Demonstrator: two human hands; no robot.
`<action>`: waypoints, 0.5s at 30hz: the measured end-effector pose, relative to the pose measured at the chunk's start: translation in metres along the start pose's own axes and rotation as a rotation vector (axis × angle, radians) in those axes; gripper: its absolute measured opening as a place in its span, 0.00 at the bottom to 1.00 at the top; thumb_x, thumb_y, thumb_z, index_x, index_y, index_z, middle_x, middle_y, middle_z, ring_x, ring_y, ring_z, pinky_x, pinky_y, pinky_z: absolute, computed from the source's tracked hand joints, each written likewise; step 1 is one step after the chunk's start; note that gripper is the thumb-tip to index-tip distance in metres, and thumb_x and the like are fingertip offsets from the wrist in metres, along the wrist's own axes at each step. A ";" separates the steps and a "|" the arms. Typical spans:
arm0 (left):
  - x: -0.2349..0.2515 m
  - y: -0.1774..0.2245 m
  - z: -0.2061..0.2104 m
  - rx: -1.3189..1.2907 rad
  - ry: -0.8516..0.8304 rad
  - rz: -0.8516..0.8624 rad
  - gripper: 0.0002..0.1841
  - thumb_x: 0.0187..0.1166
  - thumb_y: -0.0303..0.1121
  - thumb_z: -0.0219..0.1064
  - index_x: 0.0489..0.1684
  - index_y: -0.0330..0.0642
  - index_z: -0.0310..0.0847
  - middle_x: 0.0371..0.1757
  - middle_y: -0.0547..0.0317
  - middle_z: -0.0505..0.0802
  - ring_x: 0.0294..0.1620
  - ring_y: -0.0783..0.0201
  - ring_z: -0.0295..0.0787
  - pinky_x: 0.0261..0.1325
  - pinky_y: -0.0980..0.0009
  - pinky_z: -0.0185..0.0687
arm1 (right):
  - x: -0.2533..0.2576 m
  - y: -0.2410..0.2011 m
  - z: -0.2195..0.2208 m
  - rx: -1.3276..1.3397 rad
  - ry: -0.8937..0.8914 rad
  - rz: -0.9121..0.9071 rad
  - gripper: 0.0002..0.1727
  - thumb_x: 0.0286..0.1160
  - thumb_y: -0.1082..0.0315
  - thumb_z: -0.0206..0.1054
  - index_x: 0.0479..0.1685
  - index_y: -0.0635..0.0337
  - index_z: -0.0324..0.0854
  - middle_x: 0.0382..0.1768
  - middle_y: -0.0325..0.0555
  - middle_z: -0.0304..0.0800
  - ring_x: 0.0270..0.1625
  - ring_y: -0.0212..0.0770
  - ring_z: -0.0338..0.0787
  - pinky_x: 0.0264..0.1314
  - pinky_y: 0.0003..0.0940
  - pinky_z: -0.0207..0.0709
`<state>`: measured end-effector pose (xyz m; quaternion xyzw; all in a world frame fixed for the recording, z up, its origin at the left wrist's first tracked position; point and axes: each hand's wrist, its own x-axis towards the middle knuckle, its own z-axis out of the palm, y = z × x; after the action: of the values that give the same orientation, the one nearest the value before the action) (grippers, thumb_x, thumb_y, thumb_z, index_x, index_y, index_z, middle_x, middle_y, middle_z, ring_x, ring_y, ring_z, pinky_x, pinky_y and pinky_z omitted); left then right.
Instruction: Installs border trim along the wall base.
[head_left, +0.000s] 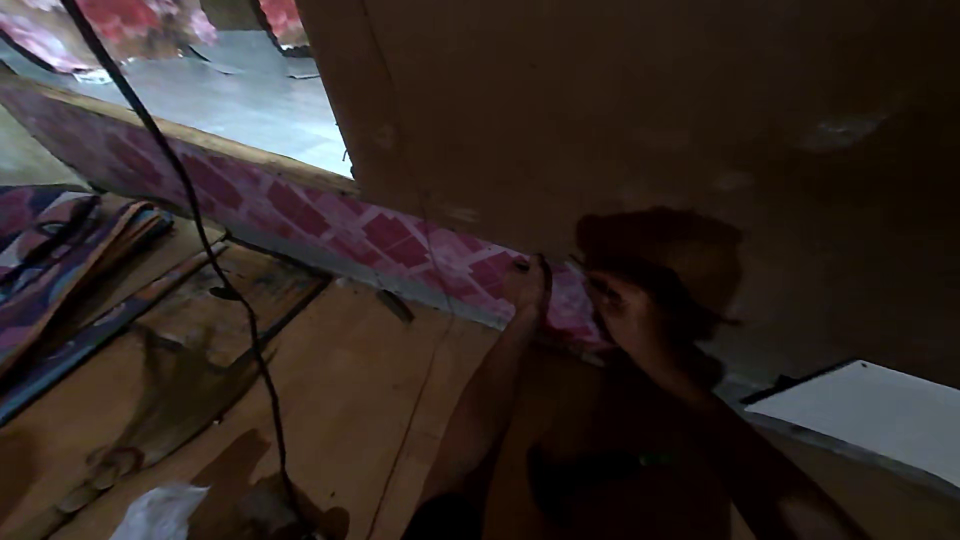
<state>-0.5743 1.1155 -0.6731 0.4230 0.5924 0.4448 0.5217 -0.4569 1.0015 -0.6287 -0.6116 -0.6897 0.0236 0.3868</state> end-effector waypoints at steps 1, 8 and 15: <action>0.001 -0.001 0.000 0.007 -0.001 0.008 0.20 0.87 0.44 0.62 0.55 0.31 0.84 0.47 0.39 0.91 0.49 0.47 0.89 0.57 0.49 0.82 | 0.002 0.000 0.000 -0.008 -0.001 -0.002 0.14 0.84 0.69 0.64 0.59 0.67 0.89 0.51 0.58 0.94 0.53 0.48 0.94 0.61 0.40 0.85; 0.007 -0.008 -0.004 0.046 0.000 0.063 0.18 0.88 0.41 0.62 0.49 0.30 0.85 0.41 0.42 0.91 0.43 0.50 0.88 0.53 0.50 0.83 | 0.006 0.006 0.008 0.043 0.018 -0.005 0.13 0.81 0.71 0.66 0.56 0.69 0.89 0.51 0.59 0.94 0.53 0.48 0.94 0.60 0.40 0.86; 0.007 -0.010 0.000 0.025 0.056 0.045 0.24 0.87 0.48 0.62 0.64 0.33 0.79 0.48 0.40 0.91 0.50 0.46 0.89 0.56 0.46 0.83 | 0.005 0.013 0.012 0.033 -0.013 0.019 0.13 0.82 0.71 0.65 0.56 0.68 0.89 0.50 0.59 0.94 0.51 0.48 0.93 0.59 0.41 0.86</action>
<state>-0.5757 1.1199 -0.6843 0.4302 0.6027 0.4607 0.4893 -0.4525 1.0145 -0.6409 -0.6116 -0.6858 0.0429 0.3922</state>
